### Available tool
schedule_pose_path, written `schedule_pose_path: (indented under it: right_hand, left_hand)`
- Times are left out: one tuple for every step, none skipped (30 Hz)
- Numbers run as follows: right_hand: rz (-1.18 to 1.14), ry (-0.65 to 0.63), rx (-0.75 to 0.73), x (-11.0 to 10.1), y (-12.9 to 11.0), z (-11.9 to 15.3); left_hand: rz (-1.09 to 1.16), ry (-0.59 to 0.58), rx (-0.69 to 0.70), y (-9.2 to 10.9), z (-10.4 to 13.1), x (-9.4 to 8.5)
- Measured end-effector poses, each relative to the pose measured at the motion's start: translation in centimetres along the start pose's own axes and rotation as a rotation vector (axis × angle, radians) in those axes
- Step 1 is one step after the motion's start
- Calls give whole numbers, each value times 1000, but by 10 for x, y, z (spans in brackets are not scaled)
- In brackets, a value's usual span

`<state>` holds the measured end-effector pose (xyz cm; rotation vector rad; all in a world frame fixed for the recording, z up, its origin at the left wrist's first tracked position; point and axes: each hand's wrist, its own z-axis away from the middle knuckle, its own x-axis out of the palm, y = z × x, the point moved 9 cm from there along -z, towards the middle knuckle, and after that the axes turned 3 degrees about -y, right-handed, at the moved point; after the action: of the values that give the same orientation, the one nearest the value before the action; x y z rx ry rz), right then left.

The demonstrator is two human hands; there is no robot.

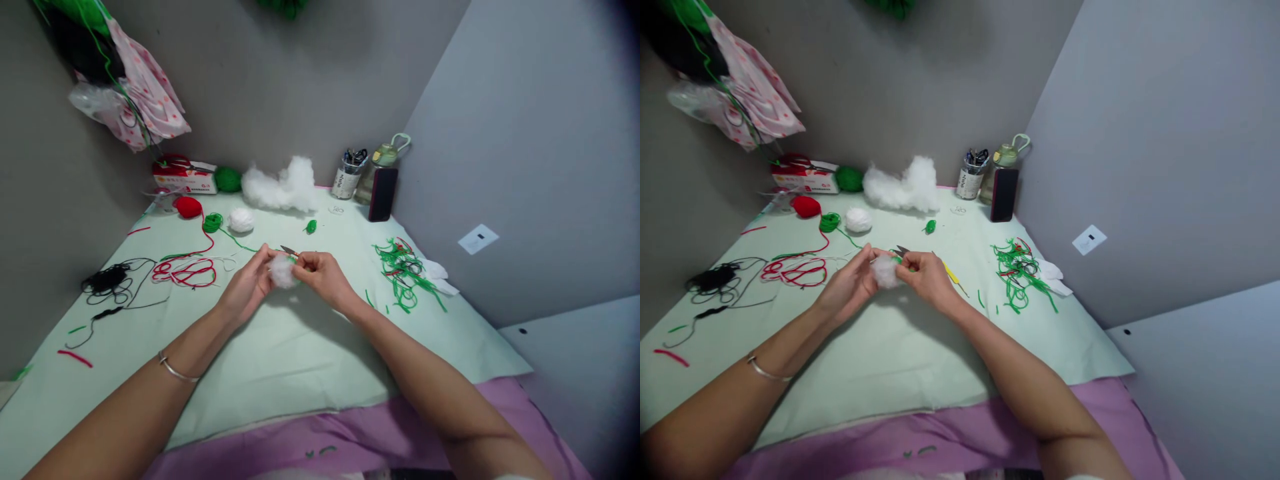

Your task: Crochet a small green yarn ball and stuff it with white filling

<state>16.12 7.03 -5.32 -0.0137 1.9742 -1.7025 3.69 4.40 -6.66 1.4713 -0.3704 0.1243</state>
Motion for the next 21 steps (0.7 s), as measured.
schedule_pose_path:
  right_hand:
    - [-3, -10, 2, 0, 1, -1]
    - [-5, -22, 4, 0, 1, -1]
    - [-5, -35, 4, -1, 1, -1]
    - [-4, -48, 4, -1, 0, -1]
    - [-6, -61, 1, -1, -1, 0]
    - [1, -78, -8, -1, -3, 1]
    - [19, -96, -23, 0, -7, 2]
    - [42, -112, -42, 1, -10, 5]
    - [69, -125, -61, 3, -15, 7]
    - [96, -130, -80, 6, -19, 10]
    - [120, -126, -96, 8, -23, 12]
    - [133, -115, -105, 11, -25, 14]
    - [132, -97, -105, 12, -27, 15]
    - [130, -79, -102, 13, -28, 15]
    - [126, -62, -93, 13, -27, 15]
    - [120, -49, -80, 12, -25, 14]
    - [110, -50, -67, 11, -23, 12]
    - [97, -62, -57, 9, -21, 10]
    - [79, -73, -53, 6, -19, 8]
    - [51, -79, -61, 2, -18, 6]
    - [8, -65, -81, -4, -20, 4]
  left_hand:
    - [-4, -10, -3, 1, 0, -1]
    - [-14, -18, -4, 1, 1, -1]
    - [-27, -23, -3, 1, 1, -1]
    - [-42, -25, 0, 1, 2, -2]
    - [-57, -21, 5, 1, 2, -3]
    - [-70, -9, 16, 1, 1, -4]
    - [-83, 10, 32, 1, 1, -6]
    - [-96, 34, 50, 1, 0, -8]
    - [-109, 61, 70, 1, -1, -10]
    - [-121, 89, 90, 0, -2, -12]
    - [-131, 119, 110, 0, -2, -14]
    - [-139, 147, 128, -1, -3, -16]
    - [-144, 173, 143, -2, -3, -18]
    - [-145, 194, 157, -2, -3, -19]
    - [-143, 211, 170, -2, -3, -20]
    - [-137, 224, 180, -2, -2, -21]
    - [-128, 233, 189, -2, -2, -22]
    - [-115, 241, 196, -2, -1, -23]
    - [-100, 248, 200, -1, -1, -24]
    - [-84, 252, 199, -1, -1, -25]
    - [-68, 251, 193, -1, -1, -25]
